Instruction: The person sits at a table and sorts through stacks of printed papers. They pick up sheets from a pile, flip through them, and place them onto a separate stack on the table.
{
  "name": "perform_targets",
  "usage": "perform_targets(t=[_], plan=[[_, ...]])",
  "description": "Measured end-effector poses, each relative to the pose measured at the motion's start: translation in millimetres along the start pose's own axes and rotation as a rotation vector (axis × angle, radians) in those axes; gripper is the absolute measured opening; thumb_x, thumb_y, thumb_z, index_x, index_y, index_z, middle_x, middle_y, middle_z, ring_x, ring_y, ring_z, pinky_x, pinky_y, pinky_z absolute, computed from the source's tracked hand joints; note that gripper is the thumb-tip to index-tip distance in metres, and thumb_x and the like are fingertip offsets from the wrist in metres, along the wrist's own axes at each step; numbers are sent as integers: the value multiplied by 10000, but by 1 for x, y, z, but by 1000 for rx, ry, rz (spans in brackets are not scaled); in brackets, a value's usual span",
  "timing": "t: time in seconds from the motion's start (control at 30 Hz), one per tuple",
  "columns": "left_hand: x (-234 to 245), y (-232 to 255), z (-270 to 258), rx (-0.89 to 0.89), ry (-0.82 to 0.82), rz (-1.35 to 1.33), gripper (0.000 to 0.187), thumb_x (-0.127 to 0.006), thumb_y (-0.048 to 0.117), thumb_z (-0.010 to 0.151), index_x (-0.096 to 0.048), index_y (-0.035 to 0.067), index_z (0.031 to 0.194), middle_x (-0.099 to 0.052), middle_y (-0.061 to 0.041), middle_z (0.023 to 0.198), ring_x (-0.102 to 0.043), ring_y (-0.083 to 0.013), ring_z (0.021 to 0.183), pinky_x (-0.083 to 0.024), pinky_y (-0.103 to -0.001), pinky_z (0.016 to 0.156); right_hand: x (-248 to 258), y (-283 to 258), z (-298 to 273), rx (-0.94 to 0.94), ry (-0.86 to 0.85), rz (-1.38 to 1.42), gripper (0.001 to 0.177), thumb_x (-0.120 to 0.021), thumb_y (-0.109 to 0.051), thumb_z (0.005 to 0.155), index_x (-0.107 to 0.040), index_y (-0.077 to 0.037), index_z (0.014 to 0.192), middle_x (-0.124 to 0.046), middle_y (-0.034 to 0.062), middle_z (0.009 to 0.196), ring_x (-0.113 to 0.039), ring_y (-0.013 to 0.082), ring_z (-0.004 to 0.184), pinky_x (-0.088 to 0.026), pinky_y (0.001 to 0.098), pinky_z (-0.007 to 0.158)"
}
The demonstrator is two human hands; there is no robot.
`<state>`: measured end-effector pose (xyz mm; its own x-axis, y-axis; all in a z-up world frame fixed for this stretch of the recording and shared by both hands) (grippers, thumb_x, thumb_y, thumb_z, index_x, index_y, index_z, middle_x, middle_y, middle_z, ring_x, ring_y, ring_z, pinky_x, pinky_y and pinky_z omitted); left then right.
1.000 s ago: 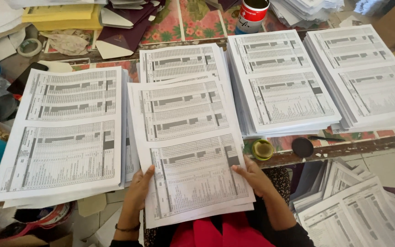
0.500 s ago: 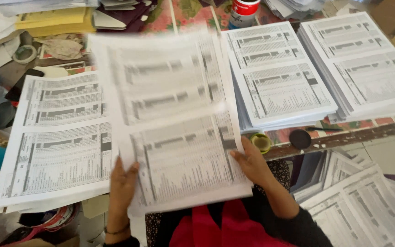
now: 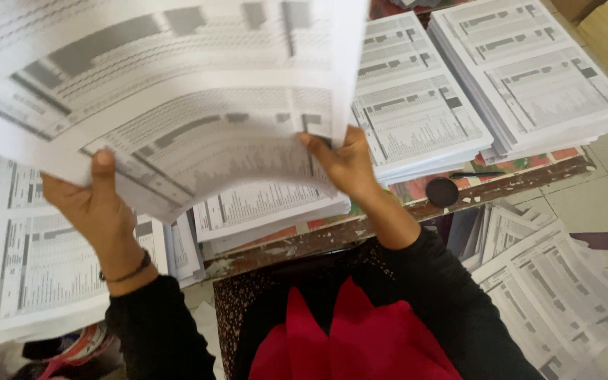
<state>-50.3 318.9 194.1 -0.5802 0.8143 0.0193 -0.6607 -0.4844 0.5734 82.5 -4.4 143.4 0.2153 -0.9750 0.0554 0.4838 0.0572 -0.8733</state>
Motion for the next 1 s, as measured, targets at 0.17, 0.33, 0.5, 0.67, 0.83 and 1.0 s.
perform_targets(t=[0.17,0.33,0.5,0.67,0.83,1.0], plan=[[-23,-13,-29,157,-13,13,449,-742,147,1096,-504,31,1458,-573,-131,1327,-485,-176,1184,-423,-448,1107,16,21,-4,-12,-33,-1,92,-798,-111,955,-802,-61,1032,-769,73,886,-583,99,809,-525,310,749],[-53,-36,-44,418,-70,23,163,-756,223,1059,-762,79,1136,-668,-19,842,-483,-75,778,-476,-310,760,17,38,-15,-78,89,-48,120,-785,-118,960,-806,-15,1017,-747,118,823,-592,128,757,-537,367,715],[-41,-24,-36,351,13,75,449,-795,332,1038,-690,-12,1306,-721,-144,1016,-535,-119,906,-523,-415,850,45,58,-17,-87,130,-46,111,-739,-121,1001,-795,-40,1051,-742,109,850,-613,142,768,-529,321,703],[-58,-56,-90,784,-98,180,647,-834,385,928,-619,-82,1321,-671,-290,1128,-637,-366,983,-465,-592,915,43,101,-63,-366,41,-116,379,-834,-274,914,-736,25,1126,-746,202,937,-672,256,824,-553,474,765],[-59,-42,-89,815,-188,93,412,-694,404,1047,-748,38,1228,-719,-129,893,-553,-168,797,-503,-409,795,57,119,-79,-777,44,-399,474,-827,-562,873,-796,-182,1156,-779,169,937,-763,366,934,-553,517,876],[-82,-45,-111,1011,-428,63,477,-642,374,1013,-734,-19,1269,-769,-224,1015,-602,-249,839,-467,-458,798,87,90,-78,-563,-87,-138,584,-746,-269,905,-605,64,1363,-714,297,1177,-657,412,1071,-497,562,973]])
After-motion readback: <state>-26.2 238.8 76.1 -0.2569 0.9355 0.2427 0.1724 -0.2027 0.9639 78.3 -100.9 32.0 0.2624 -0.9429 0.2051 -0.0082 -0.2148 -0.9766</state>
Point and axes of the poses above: each hand's wrist, its own z-axis towards the middle knuckle, its own x-axis out of the back of the hand, y = z × x, the point moved 6 cm from there along z, towards the middle knuckle
